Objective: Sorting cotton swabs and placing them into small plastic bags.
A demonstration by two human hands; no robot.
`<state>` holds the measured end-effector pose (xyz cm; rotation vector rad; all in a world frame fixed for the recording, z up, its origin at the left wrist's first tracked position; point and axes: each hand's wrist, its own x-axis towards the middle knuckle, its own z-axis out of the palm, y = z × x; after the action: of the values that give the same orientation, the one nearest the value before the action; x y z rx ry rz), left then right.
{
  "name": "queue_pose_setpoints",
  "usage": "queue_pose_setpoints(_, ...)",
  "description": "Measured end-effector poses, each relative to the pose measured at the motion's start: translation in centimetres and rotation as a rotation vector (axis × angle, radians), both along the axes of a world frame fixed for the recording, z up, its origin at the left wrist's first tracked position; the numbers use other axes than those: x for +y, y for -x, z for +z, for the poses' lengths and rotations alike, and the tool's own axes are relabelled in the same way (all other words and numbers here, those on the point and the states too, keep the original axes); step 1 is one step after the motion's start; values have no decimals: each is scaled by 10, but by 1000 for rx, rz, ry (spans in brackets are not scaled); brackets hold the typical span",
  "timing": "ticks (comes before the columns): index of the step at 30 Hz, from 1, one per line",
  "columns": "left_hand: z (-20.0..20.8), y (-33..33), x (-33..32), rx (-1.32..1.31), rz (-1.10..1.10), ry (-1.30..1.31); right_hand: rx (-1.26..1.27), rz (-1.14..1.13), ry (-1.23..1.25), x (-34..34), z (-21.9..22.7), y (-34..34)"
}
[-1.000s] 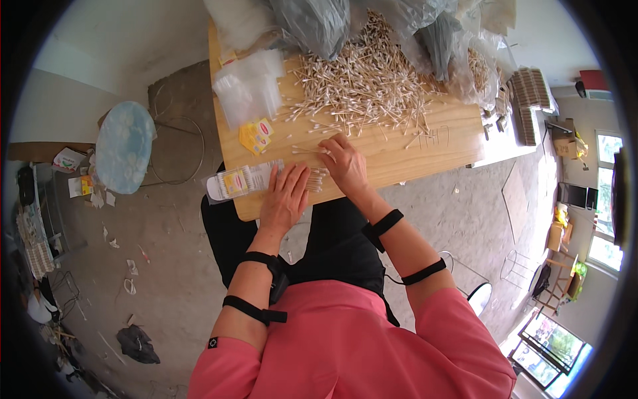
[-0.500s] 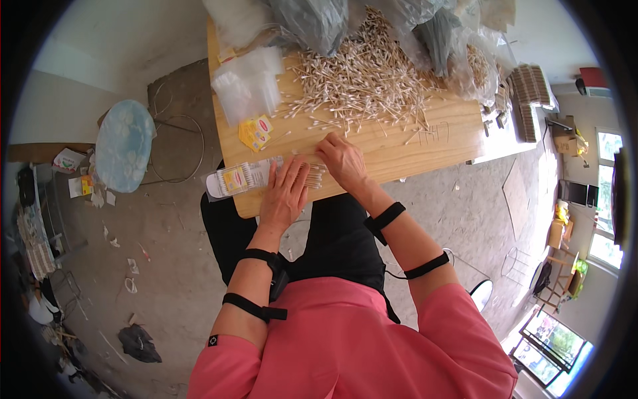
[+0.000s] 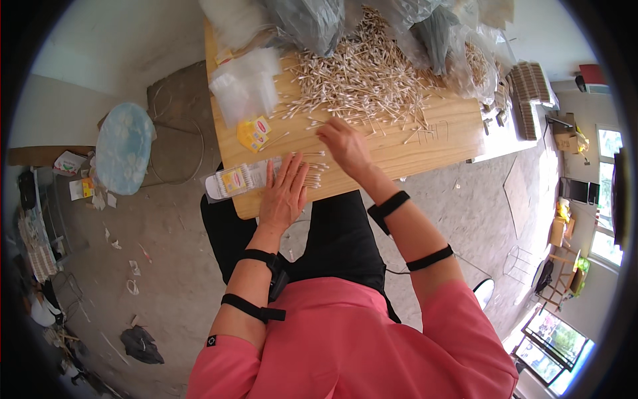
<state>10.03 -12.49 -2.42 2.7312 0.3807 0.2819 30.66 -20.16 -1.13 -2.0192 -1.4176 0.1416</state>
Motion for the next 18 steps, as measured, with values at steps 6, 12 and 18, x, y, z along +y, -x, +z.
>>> queue_pose_setpoints(6, -7, -1, -3, 35, -1, -80, -131, 160, 120, 61, -10, 24)
queue_pose_setpoints(12, -5, 4, 0, 44, -2, -60, -20, 18, 166, 4, -5, 7)
queue_pose_setpoints(18, -2, 3, 1, -13, 22, 41, 29, 57, 94, -15, 2, 25)
